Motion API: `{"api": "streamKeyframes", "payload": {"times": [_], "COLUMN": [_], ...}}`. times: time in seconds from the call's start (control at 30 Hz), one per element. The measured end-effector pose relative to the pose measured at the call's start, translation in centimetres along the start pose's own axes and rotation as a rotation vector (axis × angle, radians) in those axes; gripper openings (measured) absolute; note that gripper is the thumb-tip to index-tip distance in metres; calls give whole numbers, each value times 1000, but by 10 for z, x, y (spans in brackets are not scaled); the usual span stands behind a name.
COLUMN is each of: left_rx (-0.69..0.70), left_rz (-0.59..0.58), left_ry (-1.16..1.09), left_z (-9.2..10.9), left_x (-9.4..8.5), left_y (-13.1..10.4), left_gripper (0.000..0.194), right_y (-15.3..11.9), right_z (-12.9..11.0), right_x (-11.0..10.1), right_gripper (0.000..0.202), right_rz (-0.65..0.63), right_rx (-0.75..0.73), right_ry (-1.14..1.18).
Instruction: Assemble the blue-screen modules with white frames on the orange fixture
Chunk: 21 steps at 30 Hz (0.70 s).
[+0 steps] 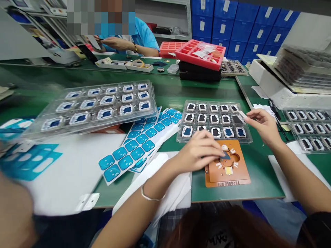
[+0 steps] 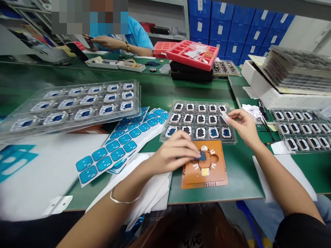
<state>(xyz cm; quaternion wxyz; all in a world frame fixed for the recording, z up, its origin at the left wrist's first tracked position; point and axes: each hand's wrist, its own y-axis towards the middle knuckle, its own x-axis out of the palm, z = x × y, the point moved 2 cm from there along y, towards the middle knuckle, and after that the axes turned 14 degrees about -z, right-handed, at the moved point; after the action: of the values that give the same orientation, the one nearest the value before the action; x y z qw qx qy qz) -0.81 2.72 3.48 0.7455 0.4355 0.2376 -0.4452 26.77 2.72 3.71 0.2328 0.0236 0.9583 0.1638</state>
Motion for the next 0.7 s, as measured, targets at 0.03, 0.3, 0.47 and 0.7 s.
{"api": "streamKeyframes", "payload": {"times": [0.03,0.3,0.47,0.7], "left_rx": [21,37,69,62], "left_rz": [-59,-234,-210,-207], "left_ry": [25,193,200,239], "left_z": [3,13,16,15], "left_x": [4,9,13,15], "left_y": [1,-2,-2,-2], "left_gripper": [16,34,38,34], "right_y": [-7,-48,-46,-44], "right_z": [-12,-56,-50,-55], "right_x": [2,20,14,6], "right_gripper": [29,17,20,23], "right_rz": [-15,-552,-699,-657], "right_rx": [4,128,7,-147], "right_ry": [81,279,-107,-287]}}
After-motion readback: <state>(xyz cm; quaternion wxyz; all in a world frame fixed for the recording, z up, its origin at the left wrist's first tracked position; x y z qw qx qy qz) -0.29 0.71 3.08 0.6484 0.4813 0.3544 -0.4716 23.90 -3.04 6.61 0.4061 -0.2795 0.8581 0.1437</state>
